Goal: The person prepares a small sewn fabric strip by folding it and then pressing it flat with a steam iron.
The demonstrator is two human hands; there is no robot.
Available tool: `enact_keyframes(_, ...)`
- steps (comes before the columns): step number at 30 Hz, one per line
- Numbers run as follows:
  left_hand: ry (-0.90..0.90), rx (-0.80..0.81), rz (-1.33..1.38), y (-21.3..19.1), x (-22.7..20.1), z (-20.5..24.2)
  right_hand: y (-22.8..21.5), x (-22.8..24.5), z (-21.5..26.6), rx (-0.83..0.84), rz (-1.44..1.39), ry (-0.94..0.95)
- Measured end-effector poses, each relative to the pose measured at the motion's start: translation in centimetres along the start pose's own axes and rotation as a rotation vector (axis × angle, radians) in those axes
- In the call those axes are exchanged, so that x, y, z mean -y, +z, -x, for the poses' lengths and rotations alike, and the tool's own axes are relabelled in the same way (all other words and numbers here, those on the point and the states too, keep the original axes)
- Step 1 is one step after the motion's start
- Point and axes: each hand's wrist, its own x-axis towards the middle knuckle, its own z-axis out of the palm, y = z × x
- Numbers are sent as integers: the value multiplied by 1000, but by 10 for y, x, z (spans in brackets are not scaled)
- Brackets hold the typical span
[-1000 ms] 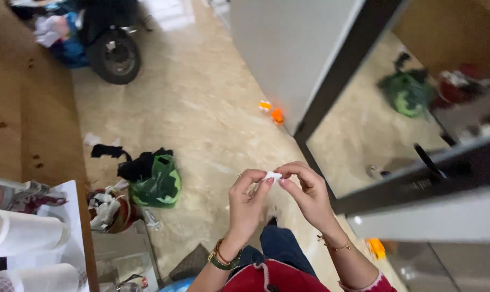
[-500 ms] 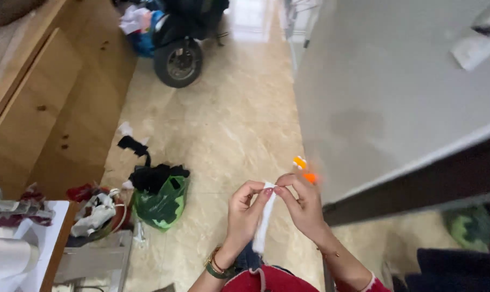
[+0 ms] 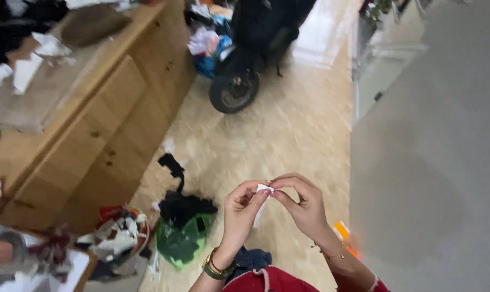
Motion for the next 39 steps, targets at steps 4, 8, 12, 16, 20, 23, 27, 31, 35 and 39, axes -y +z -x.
enact_keyframes(4, 92, 7, -64, -16, -3, -91, 17, -34, -87, 12, -35, -28)
enact_keyframes(8, 122, -37, -84, -32, 18, -161, 29, -75, -153, 41, -23, -55)
enact_keyframes(12, 85, -102, -89, -45, 31, -226, 44, -124, -215, 90, -56, -43)
enact_keyframes(16, 164, -191, -81, -54, 51, -301, 60, -172, -288, 147, -85, -59)
enact_keyframes(20, 137, -293, -68, -51, 69, -375, 64, -227, -362, 199, -67, -117)
enact_keyframes(23, 151, -355, -61, -53, 79, -429, 71, -257, -425, 281, -96, -242)
enact_keyframes(27, 182, -404, -127, -55, 72, -473, 93, -298, -474, 377, -139, -327)
enact_keyframes(31, 362, -508, -406, -70, 65, -510, 122, -326, -513, 399, -359, -199)
enact_keyframes(35, 772, -590, -992, -108, 66, -543, 148, -334, -545, 491, -375, -33)
enact_keyframes(39, 951, -673, -1193, -161, 88, -577, 187, -344, -578, 551, -346, -18)
